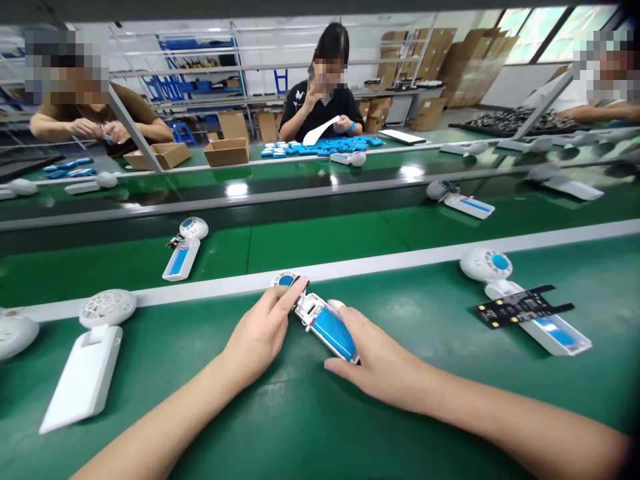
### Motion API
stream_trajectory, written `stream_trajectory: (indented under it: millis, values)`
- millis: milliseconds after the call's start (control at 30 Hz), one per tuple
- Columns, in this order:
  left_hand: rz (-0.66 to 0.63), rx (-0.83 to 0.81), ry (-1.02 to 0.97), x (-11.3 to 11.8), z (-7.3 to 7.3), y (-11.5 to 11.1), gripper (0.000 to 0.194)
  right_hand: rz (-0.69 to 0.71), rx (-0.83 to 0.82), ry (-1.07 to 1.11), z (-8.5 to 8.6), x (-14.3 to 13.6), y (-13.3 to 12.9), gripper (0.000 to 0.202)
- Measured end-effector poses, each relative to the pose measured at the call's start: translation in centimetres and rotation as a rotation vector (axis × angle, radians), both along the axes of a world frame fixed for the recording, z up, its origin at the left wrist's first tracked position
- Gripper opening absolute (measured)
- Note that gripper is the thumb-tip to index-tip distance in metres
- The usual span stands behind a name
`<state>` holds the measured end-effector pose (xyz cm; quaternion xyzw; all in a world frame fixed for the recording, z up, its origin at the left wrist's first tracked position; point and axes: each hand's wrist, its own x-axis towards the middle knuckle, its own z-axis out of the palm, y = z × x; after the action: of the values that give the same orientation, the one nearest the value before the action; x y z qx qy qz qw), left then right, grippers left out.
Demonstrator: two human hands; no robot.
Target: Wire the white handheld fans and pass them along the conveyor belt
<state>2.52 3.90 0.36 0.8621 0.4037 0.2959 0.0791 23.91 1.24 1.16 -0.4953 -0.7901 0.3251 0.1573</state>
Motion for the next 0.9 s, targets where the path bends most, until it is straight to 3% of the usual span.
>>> stream_trajectory:
  millis: [133, 267, 433, 567, 633, 733, 900]
  values:
    - [0.058, -0.041, 0.008, -0.5, 0.3, -1.5, 0.032, 0.03, 0.132, 0.035, 0.3, 0.1, 0.7, 0.04]
    - [0.057, 0.098, 0.112, -0.6, 0.1, -2.3, 0.025, 0.052, 0.129, 0.147, 0.1, -0.8, 2.3, 0.016]
    - [-0.037, 0.413, 0.207, -0.3, 0.1, -2.5, 0.028, 0.049, 0.149, 0.185, -0.3, -1.1, 2.1, 0.013]
    - [-0.026, 0.498, 0.241, -0.1, 0.4, -2.5, 0.022, 0.082, 0.189, 0.168, -0.3, -1.0, 1.7, 0.018]
    - [0.046, 0.444, 0.194, 0.0, 0.4, -2.4, 0.015, 0.102, 0.214, 0.165, -0.4, -1.2, 2.0, 0.02]
    - [0.168, 0.217, 0.094, 0.1, 0.4, -2.1, 0.005, 0.141, 0.215, 0.199, -0.6, -2.0, 2.7, 0.018]
    - [0.258, -0.187, -0.17, 0.0, 0.4, -1.9, 0.013, 0.188, 0.237, 0.325, -1.3, -3.9, 3.7, 0.013]
